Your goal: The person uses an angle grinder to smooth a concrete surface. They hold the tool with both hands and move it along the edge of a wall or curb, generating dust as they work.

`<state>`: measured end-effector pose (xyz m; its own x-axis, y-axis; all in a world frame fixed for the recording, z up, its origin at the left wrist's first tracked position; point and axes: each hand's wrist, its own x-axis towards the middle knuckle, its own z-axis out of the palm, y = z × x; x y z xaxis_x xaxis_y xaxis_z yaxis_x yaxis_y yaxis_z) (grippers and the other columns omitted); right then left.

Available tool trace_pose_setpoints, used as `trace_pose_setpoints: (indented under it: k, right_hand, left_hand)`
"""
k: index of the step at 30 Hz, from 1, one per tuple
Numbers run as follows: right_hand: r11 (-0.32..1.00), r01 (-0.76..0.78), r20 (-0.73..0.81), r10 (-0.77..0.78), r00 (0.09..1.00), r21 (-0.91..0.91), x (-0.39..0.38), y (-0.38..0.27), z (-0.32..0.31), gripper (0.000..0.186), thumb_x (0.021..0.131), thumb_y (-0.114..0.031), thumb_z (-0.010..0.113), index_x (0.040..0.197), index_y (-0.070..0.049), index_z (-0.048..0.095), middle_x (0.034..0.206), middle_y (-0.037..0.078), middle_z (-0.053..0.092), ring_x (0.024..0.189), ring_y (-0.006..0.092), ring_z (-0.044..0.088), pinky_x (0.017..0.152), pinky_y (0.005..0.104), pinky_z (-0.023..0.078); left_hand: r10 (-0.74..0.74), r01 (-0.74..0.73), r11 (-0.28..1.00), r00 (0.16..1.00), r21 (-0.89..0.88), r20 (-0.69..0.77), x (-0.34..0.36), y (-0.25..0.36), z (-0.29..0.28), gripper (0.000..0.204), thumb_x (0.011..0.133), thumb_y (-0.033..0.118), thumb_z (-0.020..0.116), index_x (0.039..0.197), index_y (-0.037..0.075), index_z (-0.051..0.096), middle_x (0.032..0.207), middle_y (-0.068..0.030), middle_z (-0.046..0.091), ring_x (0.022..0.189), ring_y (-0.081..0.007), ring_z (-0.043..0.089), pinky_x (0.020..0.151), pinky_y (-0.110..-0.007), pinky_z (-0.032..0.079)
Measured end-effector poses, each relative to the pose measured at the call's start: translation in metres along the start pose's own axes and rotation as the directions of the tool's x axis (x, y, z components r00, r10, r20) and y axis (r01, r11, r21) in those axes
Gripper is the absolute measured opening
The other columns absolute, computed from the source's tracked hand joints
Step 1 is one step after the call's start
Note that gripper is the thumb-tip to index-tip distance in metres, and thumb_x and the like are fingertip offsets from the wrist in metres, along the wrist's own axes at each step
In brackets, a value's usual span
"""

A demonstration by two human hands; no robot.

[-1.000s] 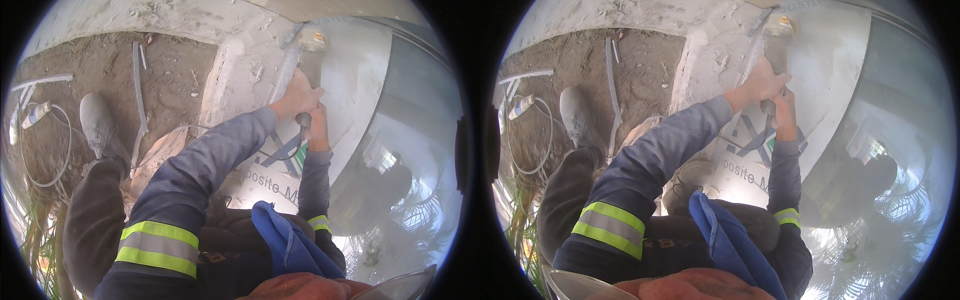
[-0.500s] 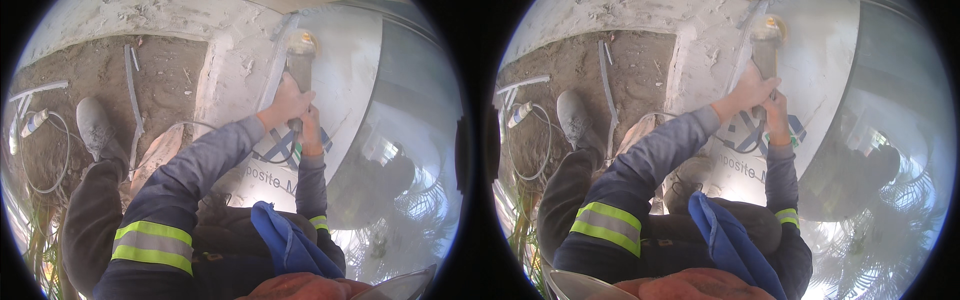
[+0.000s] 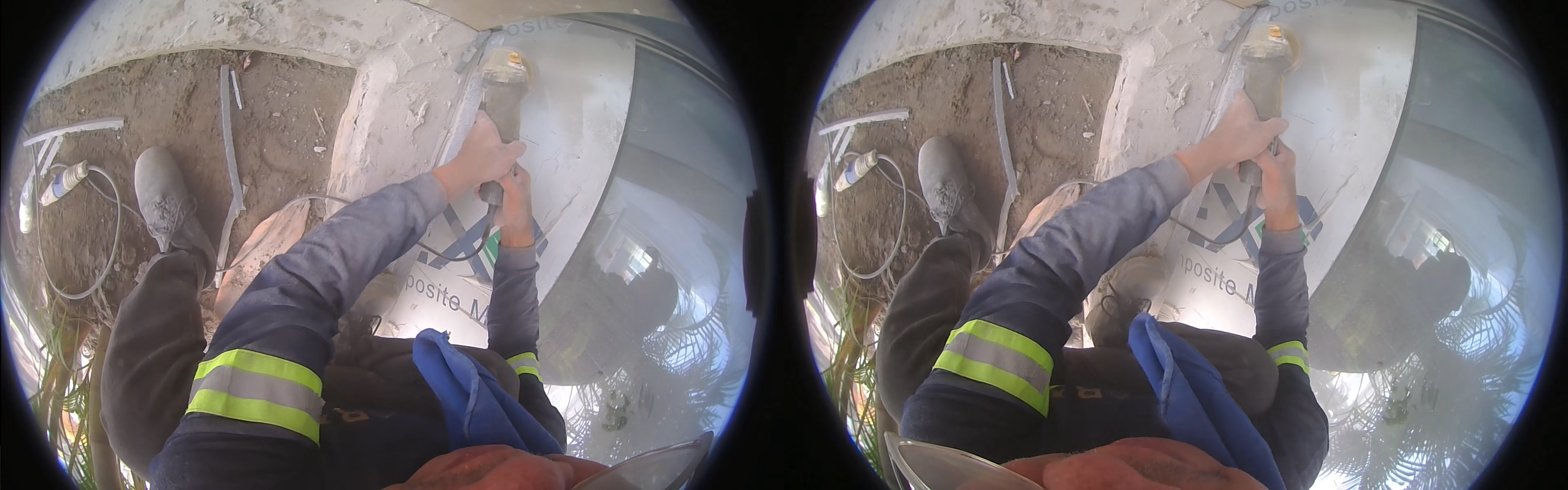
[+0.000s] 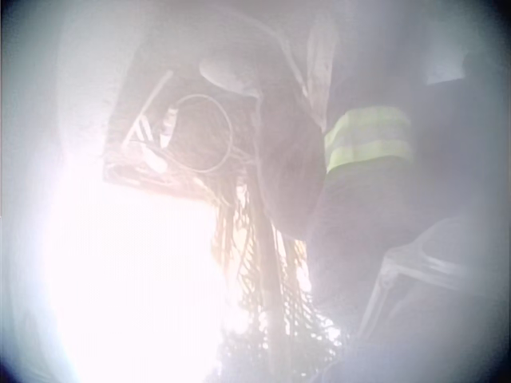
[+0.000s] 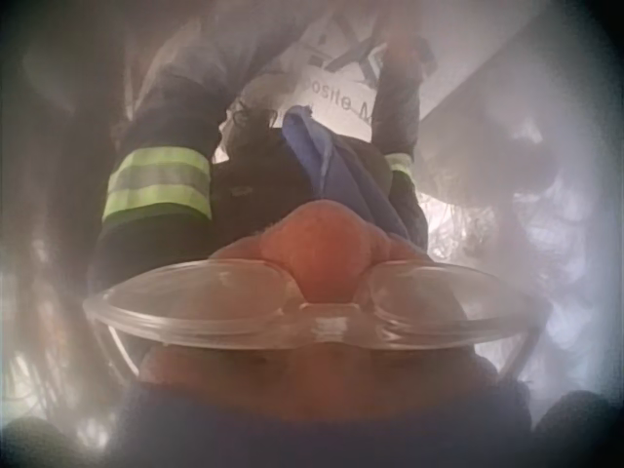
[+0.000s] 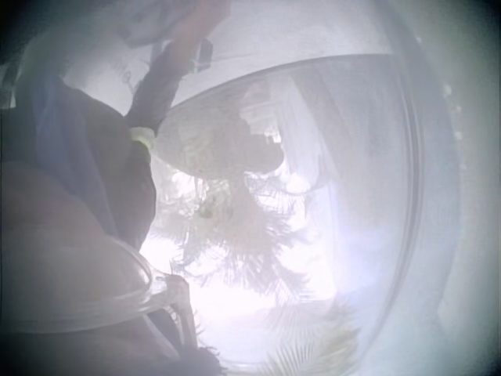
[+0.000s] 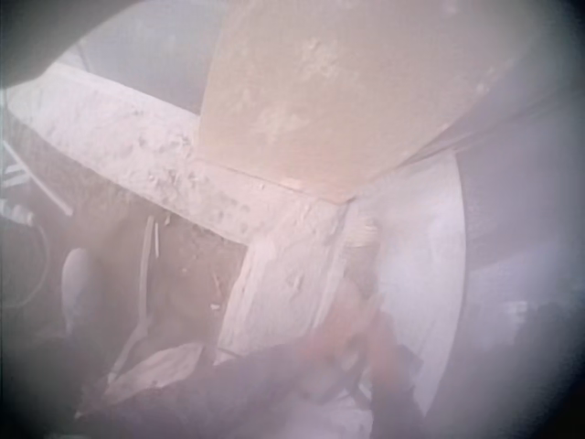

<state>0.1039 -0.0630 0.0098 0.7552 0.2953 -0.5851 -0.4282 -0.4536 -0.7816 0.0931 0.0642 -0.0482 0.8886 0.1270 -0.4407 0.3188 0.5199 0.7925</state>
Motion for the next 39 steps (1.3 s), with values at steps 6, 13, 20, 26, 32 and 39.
trace_pose_setpoints:
  k: [6,13,20,26,32,39]
  right_hand:
    - [0.999,-0.03,-0.026,0.031,0.999,0.026,-0.009,-0.003,-0.001,0.031,0.092,-0.023,0.068,0.105,0.005,0.063,0.084,0.01,0.069,0.066,0.0163,0.065,0.058,0.0289,0.051]
    - [1.0,0.023,0.032,-0.023,0.999,-0.003,0.005,-0.009,-0.009,0.031,0.092,-0.022,0.069,0.105,0.006,0.064,0.083,0.01,0.068,0.068,0.0168,0.066,0.057,0.0287,0.051]
    - [0.997,-0.052,0.028,0.051,0.998,0.056,-0.015,0.001,0.005,0.026,0.091,-0.016,0.069,0.106,0.004,0.064,0.084,0.009,0.069,0.069,0.0162,0.066,0.059,0.0277,0.051]
    - [0.986,0.02,0.011,-0.022,1.0,0.167,-0.051,0.017,0.005,0.032,0.087,-0.013,0.071,0.112,0.005,0.062,0.088,0.009,0.069,0.069,0.0163,0.067,0.059,0.028,0.051]
    - [0.957,0.152,-0.087,-0.134,0.987,0.249,-0.117,0.021,0.001,0.04,0.081,-0.019,0.074,0.109,0.006,0.062,0.086,0.01,0.067,0.067,0.0165,0.065,0.059,0.0288,0.051]
    - [0.966,0.185,-0.035,-0.182,0.983,0.18,-0.149,0.01,-0.003,0.04,0.08,-0.021,0.076,0.108,0.004,0.063,0.087,0.007,0.067,0.068,0.0143,0.064,0.063,0.0292,0.052]
  left_hand:
    - [-0.059,0.06,0.998,0.998,0.004,-0.008,-0.014,0.018,0.004,0.069,0.082,0.023,0.073,0.118,-0.022,0.035,0.108,-0.0424,0.061,0.105,-0.0498,0.067,0.09,-0.048,0.056]
    - [-0.081,0.084,0.992,0.996,-0.092,0.032,-0.003,0.027,-0.001,0.069,0.081,0.023,0.073,0.117,-0.021,0.035,0.109,-0.0408,0.061,0.107,-0.0492,0.067,0.093,-0.048,0.054]
    - [0.013,-0.009,0.997,0.998,0.081,-0.053,-0.01,-0.018,0.01,0.073,0.086,0.031,0.074,0.124,-0.017,0.035,0.111,-0.0336,0.06,0.093,-0.0389,0.071,0.053,-0.044,0.06]
    - [-0.091,0.079,0.989,0.991,0.123,0.098,-0.057,0.009,0.004,0.075,0.089,0.039,0.073,0.127,-0.016,0.039,0.11,-0.0337,0.063,0.101,-0.0414,0.069,0.083,-0.048,0.057]
    - [0.308,-0.241,0.863,0.948,0.445,-0.085,-0.042,-0.019,-0.053,0.046,0.098,0.041,0.067,0.107,-0.003,0.066,0.106,-0.0255,0.07,0.093,-0.0358,0.07,0.078,-0.044,0.054]
    - [0.537,-0.14,0.26,0.843,0.955,-0.023,0.085,0.029,-0.077,0.048,0.093,0.047,0.066,0.108,0.001,0.07,0.102,-0.0222,0.073,0.092,-0.0382,0.072,0.082,-0.048,0.056]
